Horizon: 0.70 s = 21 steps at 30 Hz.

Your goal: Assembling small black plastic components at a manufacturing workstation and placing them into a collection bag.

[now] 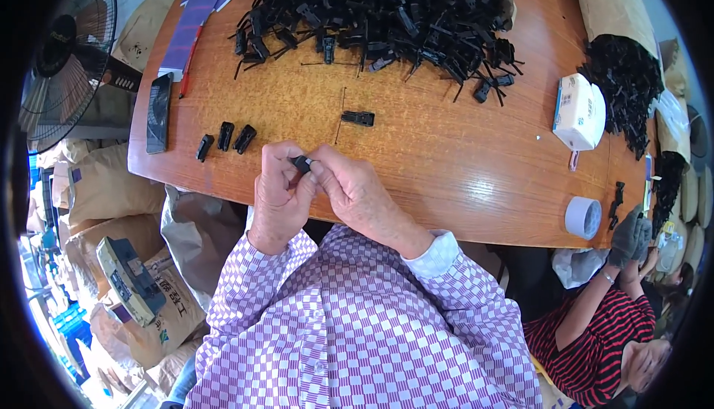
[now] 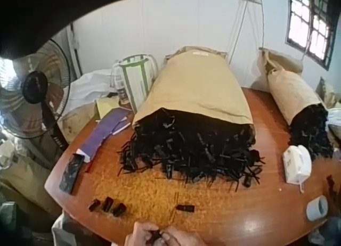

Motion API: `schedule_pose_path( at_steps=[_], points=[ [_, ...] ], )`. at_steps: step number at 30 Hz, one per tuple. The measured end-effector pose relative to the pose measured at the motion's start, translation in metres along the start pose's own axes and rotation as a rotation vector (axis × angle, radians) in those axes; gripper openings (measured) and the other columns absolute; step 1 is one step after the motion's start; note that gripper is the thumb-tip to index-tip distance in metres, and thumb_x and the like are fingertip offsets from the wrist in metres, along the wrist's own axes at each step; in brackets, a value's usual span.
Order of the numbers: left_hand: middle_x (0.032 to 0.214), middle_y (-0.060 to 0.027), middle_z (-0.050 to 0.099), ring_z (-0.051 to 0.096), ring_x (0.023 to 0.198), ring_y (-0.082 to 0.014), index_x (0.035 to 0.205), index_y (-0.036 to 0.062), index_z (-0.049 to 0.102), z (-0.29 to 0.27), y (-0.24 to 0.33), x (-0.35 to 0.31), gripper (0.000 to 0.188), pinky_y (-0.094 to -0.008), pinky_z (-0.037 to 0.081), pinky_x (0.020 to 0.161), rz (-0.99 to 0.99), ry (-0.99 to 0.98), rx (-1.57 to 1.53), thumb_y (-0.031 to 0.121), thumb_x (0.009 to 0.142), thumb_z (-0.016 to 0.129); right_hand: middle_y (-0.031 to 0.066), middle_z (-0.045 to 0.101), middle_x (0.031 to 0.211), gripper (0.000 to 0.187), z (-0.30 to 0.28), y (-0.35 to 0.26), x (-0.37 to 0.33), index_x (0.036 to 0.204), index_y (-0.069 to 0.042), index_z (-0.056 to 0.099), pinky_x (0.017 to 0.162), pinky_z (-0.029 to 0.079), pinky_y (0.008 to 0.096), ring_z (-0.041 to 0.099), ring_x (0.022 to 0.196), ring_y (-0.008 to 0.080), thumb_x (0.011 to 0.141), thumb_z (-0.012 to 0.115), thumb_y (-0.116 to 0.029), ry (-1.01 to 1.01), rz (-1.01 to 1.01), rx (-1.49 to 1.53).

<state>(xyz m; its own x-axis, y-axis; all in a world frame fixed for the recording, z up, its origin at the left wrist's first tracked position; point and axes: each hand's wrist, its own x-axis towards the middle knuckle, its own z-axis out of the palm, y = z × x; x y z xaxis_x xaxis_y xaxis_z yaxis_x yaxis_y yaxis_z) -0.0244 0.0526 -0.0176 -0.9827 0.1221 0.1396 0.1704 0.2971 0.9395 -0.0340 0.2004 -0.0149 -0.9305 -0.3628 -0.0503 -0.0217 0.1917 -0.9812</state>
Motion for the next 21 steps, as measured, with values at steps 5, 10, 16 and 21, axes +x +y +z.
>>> schedule_pose_path(
  at_steps=[5,10,16,21],
  points=[
    [0.093,-0.0122,0.058,0.058,0.063,-0.0158,0.116,0.008,0.04,0.0,0.026,0.011,0.029,-0.0226,0.046,0.053,-0.251,-0.026,-0.613,-0.004,0.09,0.048,0.0047,0.058,0.077,0.016,-0.02,-0.004,-0.003,0.104,-0.001,0.054,0.049,0.042,0.0256,0.057,0.063,0.0126,0.098,0.05,-0.015,0.221,-0.152,0.081],
    [0.099,-0.0117,0.061,0.06,0.066,-0.0149,0.122,0.0111,0.04,-0.001,0.039,0.018,0.027,-0.0251,0.05,0.064,-0.382,-0.135,-1.167,0.009,0.096,0.045,0.0019,0.057,0.085,0.025,-0.039,-0.003,-0.009,0.113,-0.003,0.052,0.048,0.039,0.0171,0.049,0.055,0.0047,0.097,0.053,-0.021,-0.016,0.029,0.651],
    [0.096,-0.0051,0.061,0.061,0.07,-0.0118,0.136,0.0091,0.042,0.004,0.043,0.017,0.038,-0.0209,0.048,0.059,-0.573,-0.203,-0.922,0.016,0.099,0.047,0.0007,0.059,0.088,0.028,-0.044,0.008,-0.008,0.109,-0.002,0.055,0.049,0.038,0.0151,0.05,0.059,0.0037,0.093,0.06,-0.024,0.051,-0.088,0.735],
    [0.092,-0.004,0.06,0.059,0.069,-0.0101,0.136,0.0076,0.042,0.01,0.052,0.019,0.04,-0.0193,0.046,0.056,-0.585,-0.349,-0.858,0.016,0.098,0.05,-0.0028,0.055,0.079,0.021,-0.051,0.006,-0.009,0.1,-0.002,0.058,0.06,0.039,0.0188,0.052,0.069,0.0035,0.092,0.063,-0.022,-0.037,0.049,0.771]
  ],
)
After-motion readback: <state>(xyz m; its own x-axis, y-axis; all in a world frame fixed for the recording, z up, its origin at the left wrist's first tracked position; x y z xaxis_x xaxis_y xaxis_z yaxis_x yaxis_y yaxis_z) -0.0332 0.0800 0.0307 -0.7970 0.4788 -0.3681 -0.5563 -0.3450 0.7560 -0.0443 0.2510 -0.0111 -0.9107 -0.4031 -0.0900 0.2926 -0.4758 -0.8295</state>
